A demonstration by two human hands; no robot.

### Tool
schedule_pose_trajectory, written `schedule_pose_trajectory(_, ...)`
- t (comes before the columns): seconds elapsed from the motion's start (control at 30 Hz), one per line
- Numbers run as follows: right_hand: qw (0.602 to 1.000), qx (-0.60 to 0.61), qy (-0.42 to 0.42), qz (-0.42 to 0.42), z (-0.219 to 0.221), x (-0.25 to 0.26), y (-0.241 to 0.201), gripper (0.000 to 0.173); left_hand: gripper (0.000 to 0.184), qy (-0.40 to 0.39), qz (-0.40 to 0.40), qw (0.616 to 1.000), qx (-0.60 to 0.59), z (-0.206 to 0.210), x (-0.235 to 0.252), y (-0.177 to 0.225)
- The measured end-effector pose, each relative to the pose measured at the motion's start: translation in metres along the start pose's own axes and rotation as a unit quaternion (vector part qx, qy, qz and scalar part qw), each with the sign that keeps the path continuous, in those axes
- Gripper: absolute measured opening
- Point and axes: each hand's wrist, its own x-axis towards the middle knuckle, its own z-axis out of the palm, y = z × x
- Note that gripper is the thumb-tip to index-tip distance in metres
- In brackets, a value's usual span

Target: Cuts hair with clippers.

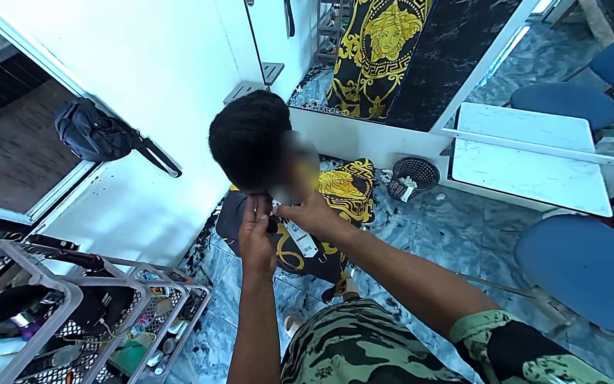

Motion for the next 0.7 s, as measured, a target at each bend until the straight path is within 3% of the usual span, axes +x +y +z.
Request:
schedule_pose_trajectory(0.17, 0.999, 0.002, 0.007, -0.045, 0.011, 0.000, -0.015, 0.057, 0.052, 0.001, 0.000, 1.000, -0.013, -0.003, 0.002, 0.000)
schedule_pose_trajectory(0.3, 1.000, 0.012, 0.011, 0.000, 0.010, 0.002, 0.003, 0.061, 0.050, 0.004, -0.011, 1.000, -0.024, -0.003, 0.003, 0.003)
schedule_pose_trajectory(0.47, 0.998, 0.009, 0.015, -0.052, 0.019, 0.002, -0.012, 0.059, 0.047, 0.002, -0.001, 0.999, -0.033, -0.004, 0.004, 0.004)
schedule_pose_trajectory(0.6, 0.999, 0.036, 0.011, 0.002, 0.016, 0.002, 0.001, 0.060, 0.048, -0.005, -0.011, 1.000, -0.025, -0.005, 0.005, 0.005)
schedule_pose_trajectory(0.7, 0.999, 0.047, 0.011, -0.020, 0.020, 0.002, -0.006, 0.059, 0.048, -0.012, 0.006, 1.000, -0.020, -0.007, 0.006, 0.001)
